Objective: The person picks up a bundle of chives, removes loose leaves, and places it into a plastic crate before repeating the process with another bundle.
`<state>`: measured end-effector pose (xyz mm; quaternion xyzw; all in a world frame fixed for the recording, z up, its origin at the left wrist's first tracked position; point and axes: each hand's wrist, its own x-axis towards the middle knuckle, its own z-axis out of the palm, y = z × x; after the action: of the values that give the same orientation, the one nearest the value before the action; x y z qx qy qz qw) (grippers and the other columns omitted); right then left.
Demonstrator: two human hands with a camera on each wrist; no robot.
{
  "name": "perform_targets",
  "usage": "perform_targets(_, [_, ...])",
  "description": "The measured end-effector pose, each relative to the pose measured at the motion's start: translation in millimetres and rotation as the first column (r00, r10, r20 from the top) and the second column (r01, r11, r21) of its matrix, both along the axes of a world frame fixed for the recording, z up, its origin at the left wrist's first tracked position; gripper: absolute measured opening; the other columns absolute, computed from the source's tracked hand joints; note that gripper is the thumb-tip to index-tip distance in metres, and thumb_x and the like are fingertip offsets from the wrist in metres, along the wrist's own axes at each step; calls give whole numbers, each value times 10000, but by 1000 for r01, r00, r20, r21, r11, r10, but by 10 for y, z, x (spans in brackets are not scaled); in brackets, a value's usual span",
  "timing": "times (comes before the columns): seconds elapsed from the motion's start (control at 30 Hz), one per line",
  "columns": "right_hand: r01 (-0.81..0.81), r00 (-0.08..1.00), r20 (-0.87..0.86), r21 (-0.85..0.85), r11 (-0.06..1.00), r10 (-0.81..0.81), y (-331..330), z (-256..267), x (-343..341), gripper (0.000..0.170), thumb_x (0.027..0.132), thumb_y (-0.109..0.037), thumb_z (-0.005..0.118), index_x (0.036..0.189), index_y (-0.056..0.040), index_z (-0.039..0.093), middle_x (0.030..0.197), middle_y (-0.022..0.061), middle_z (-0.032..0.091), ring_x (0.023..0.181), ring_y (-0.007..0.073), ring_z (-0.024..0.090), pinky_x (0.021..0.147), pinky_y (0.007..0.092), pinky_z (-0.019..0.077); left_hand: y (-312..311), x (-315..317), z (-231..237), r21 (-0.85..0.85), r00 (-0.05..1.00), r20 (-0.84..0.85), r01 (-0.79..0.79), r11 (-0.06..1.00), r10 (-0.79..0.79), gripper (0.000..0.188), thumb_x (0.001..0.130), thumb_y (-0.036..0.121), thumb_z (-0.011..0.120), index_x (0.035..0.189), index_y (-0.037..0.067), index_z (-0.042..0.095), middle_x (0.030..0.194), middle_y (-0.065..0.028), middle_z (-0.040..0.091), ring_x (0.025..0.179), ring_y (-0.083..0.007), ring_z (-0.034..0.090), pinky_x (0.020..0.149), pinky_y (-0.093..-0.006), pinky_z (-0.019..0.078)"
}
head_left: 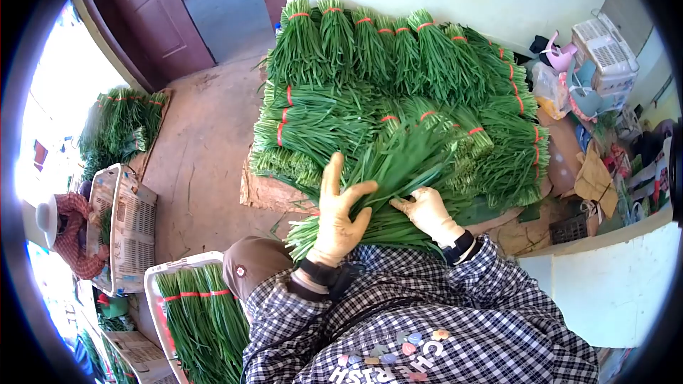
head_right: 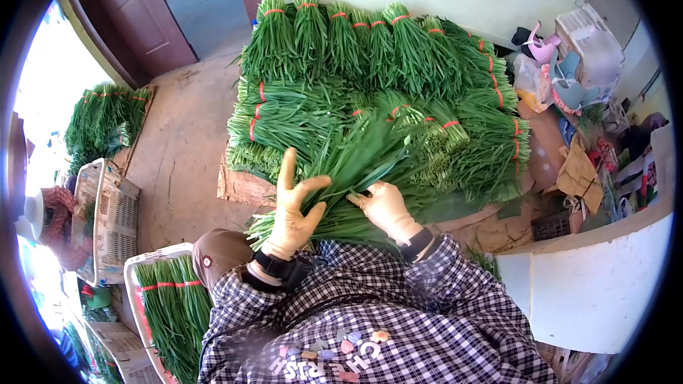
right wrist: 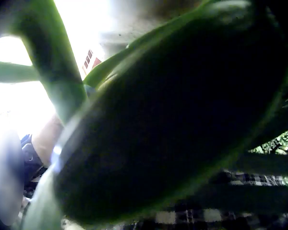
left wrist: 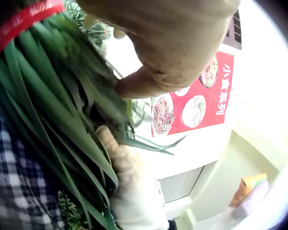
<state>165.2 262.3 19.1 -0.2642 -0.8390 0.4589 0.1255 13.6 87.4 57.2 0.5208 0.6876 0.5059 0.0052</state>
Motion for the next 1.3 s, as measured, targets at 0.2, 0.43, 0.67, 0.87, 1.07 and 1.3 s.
perform_targets(0.2, [18, 998, -53, -1, 1000, -18, -48, -123, 3, 255, 952, -33, 739, 1195, 35, 707, 1113, 100, 756, 999, 162, 682, 896, 302, 540, -104, -230, -237, -484, 978, 208, 82, 871, 24, 1037, 800, 423, 808, 1631, 60, 307, 1569, -301, 438, 1402, -423, 504, 1129, -470, 440])
perform_targets(0.43, [59, 955, -268, 594, 802, 129, -276, 364, -52, 138, 827, -212, 791, 907, -104, 760, 866, 57, 737, 781, 323, 698, 687, 426, 561, 4, -181, -335, -613, 990, 121, 16, 790, 74, 925, 809, 469, 777, 1536, 7, 439, 1337, -247, 641, 1209, -395, 647, 1008, -454, 529])
perform_targets(0.67, [-84, 939, -129, 811, 579, 318, -561, 351, -77, 25, 846, -118, 649, 832, -98, 645, 856, 41, 637, 634, 215, 632, 593, 362, 501, 84, -82, -499, -653, 993, -46, -115, 749, 112, 708, 862, 365, 808, 1416, 16, 538, 1206, -223, 694, 1097, -360, 701, 913, -428, 570])
perform_targets(0.87, [-39, 947, -189, 735, 677, 260, -476, 332, -58, 63, 860, -137, 698, 886, -82, 682, 878, 39, 681, 643, 233, 657, 591, 382, 519, 78, -39, -518, -591, 991, -25, -120, 798, 131, 592, 854, 335, 792, 1331, 49, 588, 1140, -208, 687, 1066, -383, 677, 917, -449, 560])
perform_targets(1.07, [-49, 955, -164, 732, 680, 245, -503, 305, -33, 68, 885, -168, 702, 890, -125, 649, 777, 31, 684, 545, 204, 610, 513, 338, 497, 163, 24, -464, -629, 964, -215, -260, 733, 157, 734, 772, 372, 832, 1367, 66, 531, 1127, -179, 674, 1026, -397, 692, 843, -515, 579])
perform_targets(1.3, [-80, 821, -543, 193, 978, 175, -459, 1010, 274, 123, 929, -126, 766, 1051, -137, 756, 1016, 117, 781, 763, 235, 761, 662, 305, 590, 21, -193, -707, -476, 956, 267, 22, 879, 120, 524, 910, 210, 725, 1377, 52, 549, 1186, -172, 689, 1051, -327, 690, 881, -439, 573])
